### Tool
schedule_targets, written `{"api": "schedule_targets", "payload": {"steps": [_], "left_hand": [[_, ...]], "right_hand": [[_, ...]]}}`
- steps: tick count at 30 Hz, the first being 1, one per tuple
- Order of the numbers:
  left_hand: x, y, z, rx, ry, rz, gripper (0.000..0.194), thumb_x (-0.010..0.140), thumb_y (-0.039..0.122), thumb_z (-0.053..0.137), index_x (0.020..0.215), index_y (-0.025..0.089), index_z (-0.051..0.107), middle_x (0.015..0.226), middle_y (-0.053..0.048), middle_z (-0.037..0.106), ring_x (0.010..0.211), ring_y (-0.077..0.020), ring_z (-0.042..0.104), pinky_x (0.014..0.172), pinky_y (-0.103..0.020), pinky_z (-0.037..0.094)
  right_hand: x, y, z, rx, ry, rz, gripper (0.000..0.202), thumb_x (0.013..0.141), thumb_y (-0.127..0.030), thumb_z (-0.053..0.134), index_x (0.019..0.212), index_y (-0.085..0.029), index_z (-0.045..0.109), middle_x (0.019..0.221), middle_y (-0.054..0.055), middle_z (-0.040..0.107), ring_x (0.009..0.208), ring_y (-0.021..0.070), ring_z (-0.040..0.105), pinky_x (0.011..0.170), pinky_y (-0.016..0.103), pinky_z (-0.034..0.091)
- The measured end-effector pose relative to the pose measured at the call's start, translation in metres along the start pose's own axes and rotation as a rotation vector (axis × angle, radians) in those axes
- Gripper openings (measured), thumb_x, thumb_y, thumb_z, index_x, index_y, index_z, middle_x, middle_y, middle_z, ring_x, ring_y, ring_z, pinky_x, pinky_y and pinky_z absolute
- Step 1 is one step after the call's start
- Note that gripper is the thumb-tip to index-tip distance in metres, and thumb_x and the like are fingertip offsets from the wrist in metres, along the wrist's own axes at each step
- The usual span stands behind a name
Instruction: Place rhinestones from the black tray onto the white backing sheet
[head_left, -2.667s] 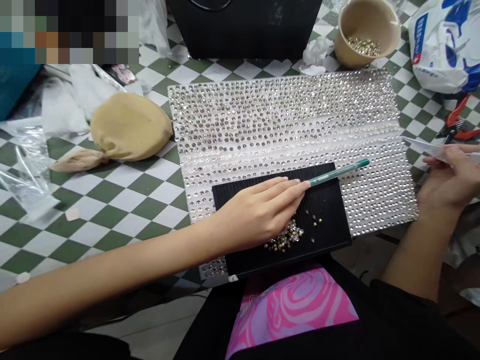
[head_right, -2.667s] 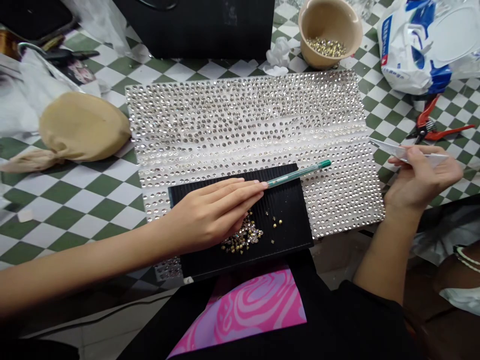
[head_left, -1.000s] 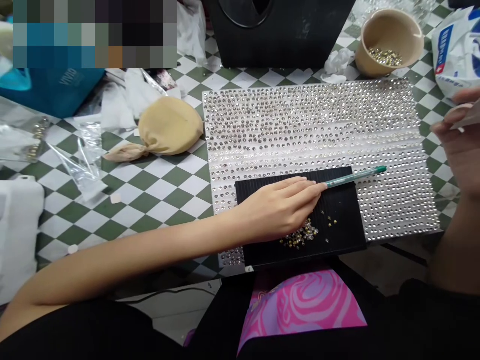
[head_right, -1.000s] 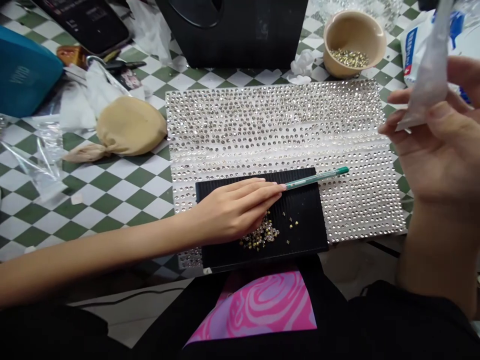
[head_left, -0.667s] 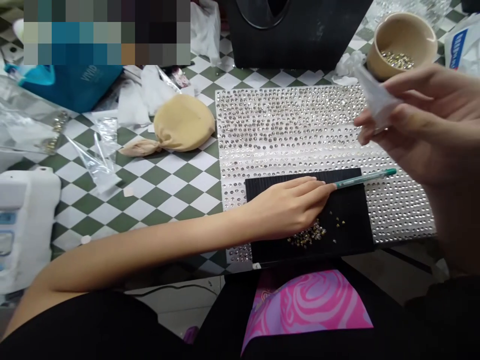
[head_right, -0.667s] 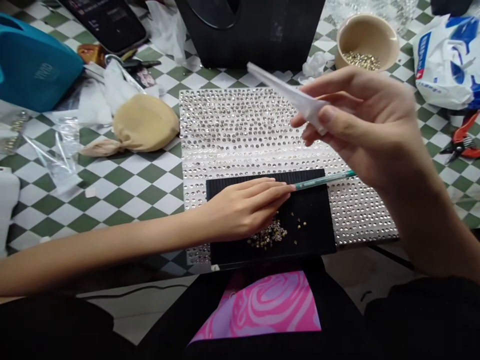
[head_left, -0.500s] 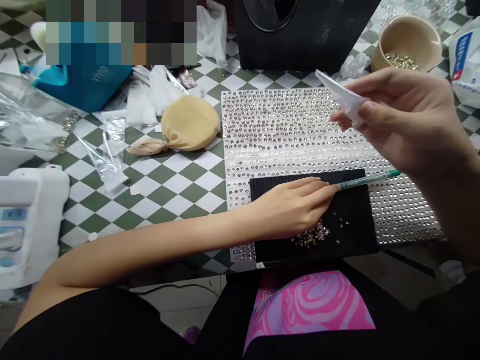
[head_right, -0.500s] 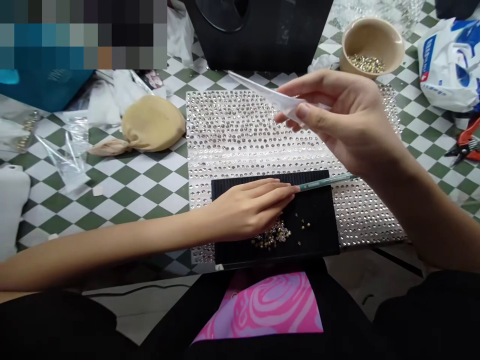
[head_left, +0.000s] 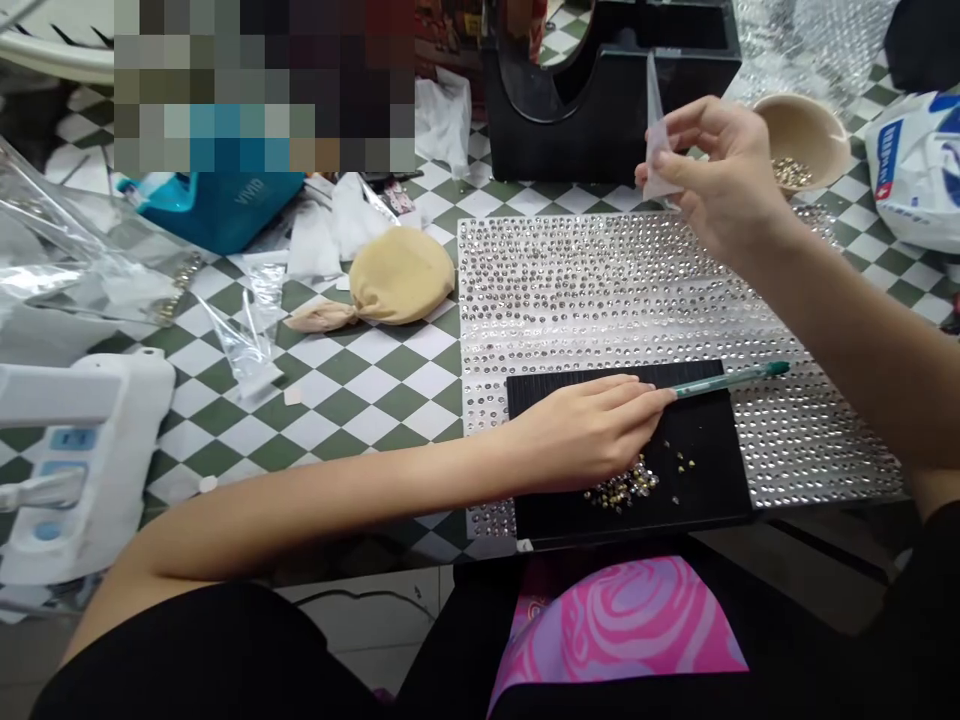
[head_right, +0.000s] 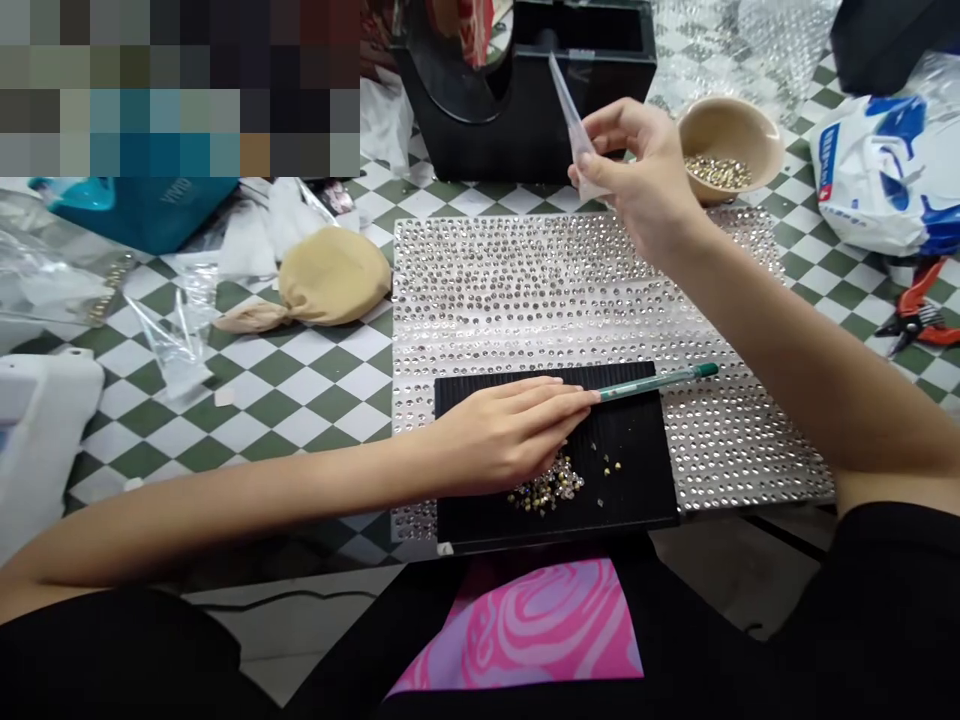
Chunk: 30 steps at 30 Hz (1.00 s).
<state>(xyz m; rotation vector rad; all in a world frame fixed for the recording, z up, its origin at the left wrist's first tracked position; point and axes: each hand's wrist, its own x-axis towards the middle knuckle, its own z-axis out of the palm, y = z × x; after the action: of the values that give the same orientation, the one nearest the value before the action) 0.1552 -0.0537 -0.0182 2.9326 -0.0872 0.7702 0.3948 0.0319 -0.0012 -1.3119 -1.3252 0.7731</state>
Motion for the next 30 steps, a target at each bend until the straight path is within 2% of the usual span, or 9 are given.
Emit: {"api": "schedule_targets", "payload": {"steps": [4, 8, 11, 14, 17, 20, 22, 30], "left_hand": [[-0.001, 0.0, 0.0, 0.006, -0.002, -0.001, 0.031, 0.088, 0.02, 0.046, 0.111, 0.005, 0.062, 0.122, -0.007, 0.061, 0.107, -0.0158, 0.058, 0.101, -0.026, 0.05], [-0.001, 0.0, 0.0, 0.008, 0.005, 0.001, 0.031, 0.088, 0.019, 0.046, 0.11, 0.004, 0.062, 0.122, -0.008, 0.06, 0.107, -0.0157, 0.058, 0.101, -0.026, 0.05], [-0.001, 0.001, 0.001, 0.006, 0.01, 0.005, 0.031, 0.088, 0.02, 0.046, 0.11, 0.005, 0.062, 0.122, -0.008, 0.06, 0.106, -0.0157, 0.059, 0.1, -0.026, 0.05], [-0.001, 0.001, 0.001, 0.003, 0.005, 0.004, 0.031, 0.088, 0.02, 0.045, 0.11, 0.005, 0.063, 0.122, -0.008, 0.061, 0.106, -0.0159, 0.059, 0.1, -0.026, 0.05], [-0.001, 0.0, 0.0, 0.008, 0.002, 0.002, 0.032, 0.088, 0.02, 0.045, 0.11, 0.004, 0.062, 0.121, -0.008, 0.061, 0.106, -0.016, 0.059, 0.1, -0.026, 0.05], [-0.001, 0.0, -0.001, 0.012, 0.001, 0.006, 0.032, 0.088, 0.02, 0.045, 0.111, 0.005, 0.062, 0.122, -0.008, 0.061, 0.106, -0.0159, 0.059, 0.1, -0.026, 0.05], [-0.001, 0.0, -0.001, 0.01, 0.008, 0.006, 0.032, 0.088, 0.02, 0.046, 0.11, 0.004, 0.062, 0.122, -0.008, 0.061, 0.106, -0.0159, 0.059, 0.1, -0.026, 0.05], [-0.001, 0.0, 0.0, 0.001, 0.016, 0.003, 0.031, 0.088, 0.019, 0.045, 0.11, 0.004, 0.062, 0.121, -0.008, 0.061, 0.106, -0.0162, 0.059, 0.099, -0.026, 0.05]], "right_hand": [[0.009, 0.016, 0.006, -0.14, 0.082, -0.063, 0.014, 0.074, -0.019, 0.069, 0.083, -0.019, 0.057, 0.082, 0.003, 0.06, 0.079, 0.0127, 0.06, 0.081, 0.033, 0.053], [0.009, 0.012, 0.004, -0.349, 0.063, -0.095, 0.006, 0.08, -0.014, 0.061, 0.084, -0.017, 0.059, 0.081, 0.004, 0.062, 0.078, 0.0139, 0.062, 0.075, 0.032, 0.053], [0.007, 0.004, 0.001, -0.559, -0.039, -0.146, 0.011, 0.079, -0.014, 0.063, 0.088, -0.018, 0.066, 0.091, 0.005, 0.064, 0.08, 0.0142, 0.061, 0.075, 0.032, 0.051], [0.01, 0.0, 0.002, -0.75, -0.179, -0.17, 0.019, 0.076, -0.017, 0.069, 0.094, -0.019, 0.068, 0.095, 0.005, 0.064, 0.077, 0.0156, 0.059, 0.078, 0.037, 0.049], [0.017, 0.002, 0.007, -0.884, -0.287, -0.169, 0.024, 0.075, -0.02, 0.071, 0.099, -0.02, 0.069, 0.1, 0.006, 0.064, 0.087, 0.0198, 0.059, 0.086, 0.041, 0.047], [0.023, 0.005, 0.012, -0.965, -0.353, -0.16, 0.025, 0.078, -0.019, 0.068, 0.103, -0.019, 0.068, 0.105, 0.007, 0.062, 0.1, 0.0231, 0.057, 0.092, 0.042, 0.046], [0.026, 0.006, 0.015, -0.999, -0.374, -0.153, 0.024, 0.078, -0.018, 0.067, 0.103, -0.018, 0.068, 0.106, 0.008, 0.061, 0.102, 0.0239, 0.056, 0.092, 0.042, 0.045], [0.022, 0.0, 0.014, -1.003, -0.32, -0.125, 0.012, 0.078, -0.02, 0.066, 0.09, -0.02, 0.064, 0.098, 0.006, 0.058, 0.092, 0.0193, 0.053, 0.084, 0.035, 0.046]]}}
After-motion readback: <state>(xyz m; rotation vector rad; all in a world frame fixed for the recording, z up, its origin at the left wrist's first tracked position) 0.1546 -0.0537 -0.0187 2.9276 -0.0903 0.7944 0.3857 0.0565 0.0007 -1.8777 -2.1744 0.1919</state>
